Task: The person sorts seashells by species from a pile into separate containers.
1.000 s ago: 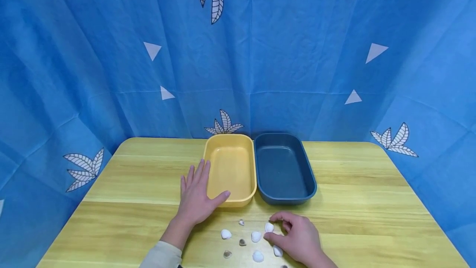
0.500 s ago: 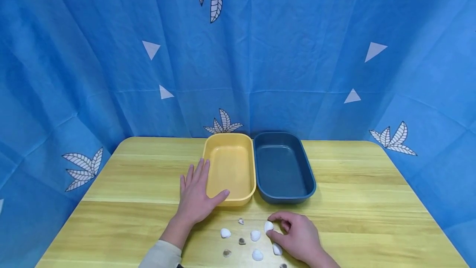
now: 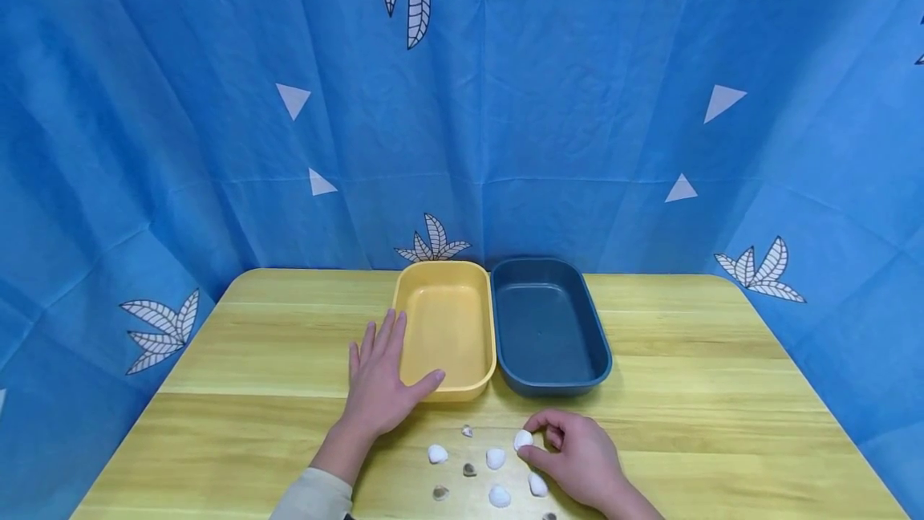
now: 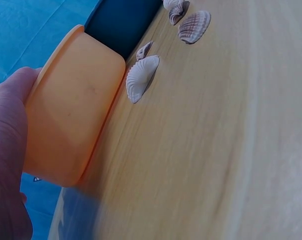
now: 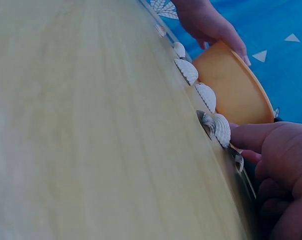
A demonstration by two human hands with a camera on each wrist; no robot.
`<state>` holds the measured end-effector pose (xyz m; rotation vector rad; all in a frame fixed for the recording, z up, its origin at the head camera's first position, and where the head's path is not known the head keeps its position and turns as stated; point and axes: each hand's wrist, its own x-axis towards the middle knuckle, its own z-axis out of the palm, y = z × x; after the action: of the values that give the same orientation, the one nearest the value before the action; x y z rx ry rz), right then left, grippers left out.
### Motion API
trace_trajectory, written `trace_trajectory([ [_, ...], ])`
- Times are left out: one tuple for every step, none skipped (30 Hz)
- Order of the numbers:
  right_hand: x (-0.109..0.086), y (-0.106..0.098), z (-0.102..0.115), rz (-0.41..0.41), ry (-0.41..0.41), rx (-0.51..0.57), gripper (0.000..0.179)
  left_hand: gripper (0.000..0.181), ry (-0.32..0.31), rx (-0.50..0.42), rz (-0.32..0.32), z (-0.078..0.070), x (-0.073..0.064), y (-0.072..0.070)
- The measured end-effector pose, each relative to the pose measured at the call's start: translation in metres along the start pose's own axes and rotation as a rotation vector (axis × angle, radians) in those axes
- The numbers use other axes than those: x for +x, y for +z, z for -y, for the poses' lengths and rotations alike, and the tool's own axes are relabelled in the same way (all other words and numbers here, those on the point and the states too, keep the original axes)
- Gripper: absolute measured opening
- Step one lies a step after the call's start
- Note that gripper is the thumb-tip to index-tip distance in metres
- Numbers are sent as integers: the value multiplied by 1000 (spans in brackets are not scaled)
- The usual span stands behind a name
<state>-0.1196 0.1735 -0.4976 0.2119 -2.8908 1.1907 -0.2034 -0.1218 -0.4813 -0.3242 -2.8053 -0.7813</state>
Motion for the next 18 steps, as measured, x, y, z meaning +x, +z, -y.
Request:
trace_trajectory([
  [0, 0, 0, -3, 7, 17, 22, 107, 0, 0, 0, 1, 0, 1],
  [0, 0, 0, -5, 14, 35, 23, 107, 0, 0, 1, 1, 0, 1],
  [0, 0, -1, -8, 18, 55, 23, 107, -1, -1, 0, 1, 0, 1],
  [0, 0, -1, -10, 24, 75, 23, 107, 1, -3, -1, 1, 0, 1],
  [0, 0, -1, -14, 27, 94, 23, 106, 2, -5, -3, 1, 0, 1],
  [0, 0, -1, -16, 29, 113, 24, 106, 3, -8, -3, 1, 0, 1],
  [0, 0, -1, -17, 32, 135, 24, 106, 3, -7, -4, 1, 0, 1],
  [0, -1, -1, -16, 32, 157, 24, 106, 3, -8, -5, 1, 0, 0],
  [0, -1, -1, -15, 33, 175, 25, 106, 4, -7, -6, 1, 0, 0],
  [-1, -2, -1, -12, 32, 192, 25, 106, 4, -5, -6, 1, -1, 0],
  [-1, -2, 0, -9, 30, 209, 25, 106, 4, -5, -7, 1, -1, 0],
  [-1, -3, 1, -5, 30, 223, 25, 105, 4, -3, -6, 1, -1, 0],
  [-1, -3, 2, 1, 32, 239, 25, 106, 5, 1, -6, 1, -1, 1],
  [-2, -4, 4, 6, 33, 248, 25, 106, 6, 2, -6, 2, -1, 1],
  [-2, -4, 6, 10, 34, 255, 25, 106, 7, 4, -6, 2, 0, 1],
  [-2, -5, 7, 11, 34, 263, 25, 107, 6, 5, -5, 2, 0, 0],
  [-3, -6, 10, 10, 32, 269, 25, 107, 5, 7, -4, 1, 0, 0],
  [-3, -6, 12, 10, 30, 275, 25, 107, 5, 9, -4, 1, 0, 0],
])
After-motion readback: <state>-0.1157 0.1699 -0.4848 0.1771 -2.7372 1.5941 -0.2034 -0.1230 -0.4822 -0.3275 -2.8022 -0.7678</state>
